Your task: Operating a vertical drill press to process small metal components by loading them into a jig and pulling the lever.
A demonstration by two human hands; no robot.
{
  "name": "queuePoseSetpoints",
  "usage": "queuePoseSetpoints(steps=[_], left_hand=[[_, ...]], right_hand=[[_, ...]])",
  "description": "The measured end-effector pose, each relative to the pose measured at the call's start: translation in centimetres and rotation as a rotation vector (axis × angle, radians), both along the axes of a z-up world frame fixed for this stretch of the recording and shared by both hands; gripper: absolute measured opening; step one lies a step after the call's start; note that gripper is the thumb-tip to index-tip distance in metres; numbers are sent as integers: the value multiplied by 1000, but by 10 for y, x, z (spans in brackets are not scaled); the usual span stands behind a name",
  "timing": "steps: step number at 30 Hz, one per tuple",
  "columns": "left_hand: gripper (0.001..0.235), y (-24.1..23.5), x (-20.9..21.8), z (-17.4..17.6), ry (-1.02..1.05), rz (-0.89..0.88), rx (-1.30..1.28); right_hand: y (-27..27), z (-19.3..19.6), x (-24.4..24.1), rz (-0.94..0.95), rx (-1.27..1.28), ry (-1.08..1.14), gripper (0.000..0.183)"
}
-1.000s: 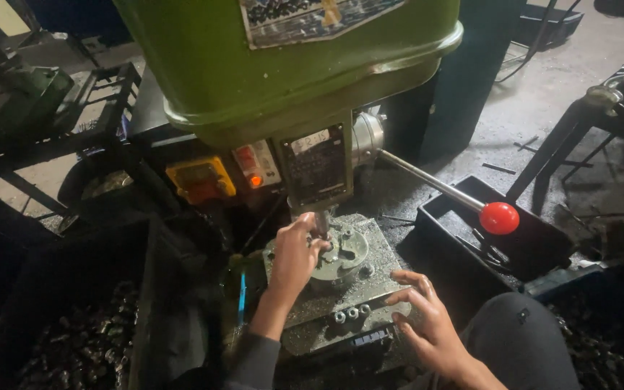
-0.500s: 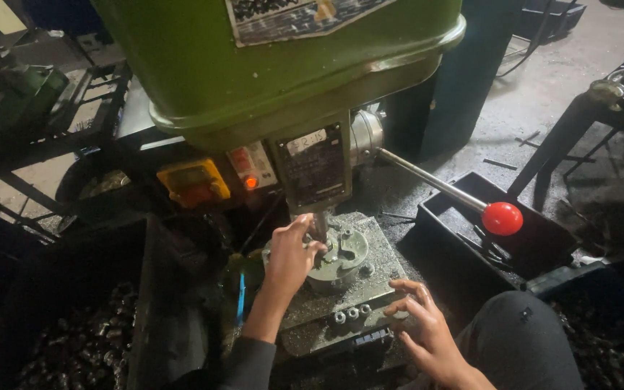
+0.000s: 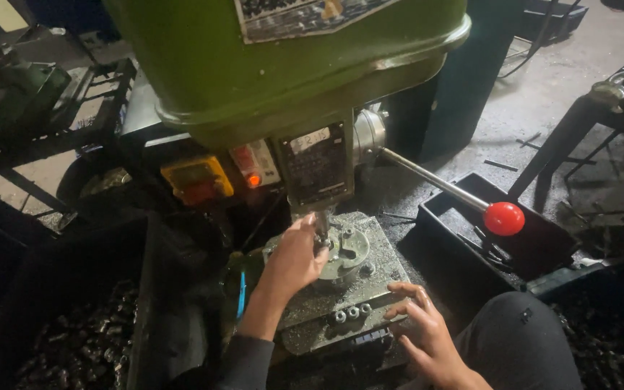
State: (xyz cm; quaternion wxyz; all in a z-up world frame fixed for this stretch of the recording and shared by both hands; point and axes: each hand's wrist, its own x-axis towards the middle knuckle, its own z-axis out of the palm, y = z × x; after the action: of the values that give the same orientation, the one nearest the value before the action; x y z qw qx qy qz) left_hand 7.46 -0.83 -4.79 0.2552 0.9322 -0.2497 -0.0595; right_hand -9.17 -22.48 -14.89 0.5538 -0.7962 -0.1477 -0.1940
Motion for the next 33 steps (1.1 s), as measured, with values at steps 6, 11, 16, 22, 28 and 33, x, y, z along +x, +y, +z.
queuePoseSetpoints(steps=[6, 11, 16, 22, 28, 33], left_hand=[[36, 31, -5, -14, -236, 222, -352], [57, 64, -45, -52, -529, 286, -711], [65, 73, -73, -53, -466, 358, -896], [70, 73, -71, -59, -433, 279, -744], [76, 71, -71, -65, -302, 257, -671], [79, 72, -69, -72, -307, 252, -672]], right_hand=[[1, 29, 6, 24, -139, -159, 17], [27, 99, 49, 19, -487, -79, 40], [42, 105, 101, 24, -866, -16, 45], [51, 112, 116, 79, -1004, -2, 49], [66, 115, 118, 120, -1099, 156, 43], [66, 99, 131, 171, -1064, 102, 41]])
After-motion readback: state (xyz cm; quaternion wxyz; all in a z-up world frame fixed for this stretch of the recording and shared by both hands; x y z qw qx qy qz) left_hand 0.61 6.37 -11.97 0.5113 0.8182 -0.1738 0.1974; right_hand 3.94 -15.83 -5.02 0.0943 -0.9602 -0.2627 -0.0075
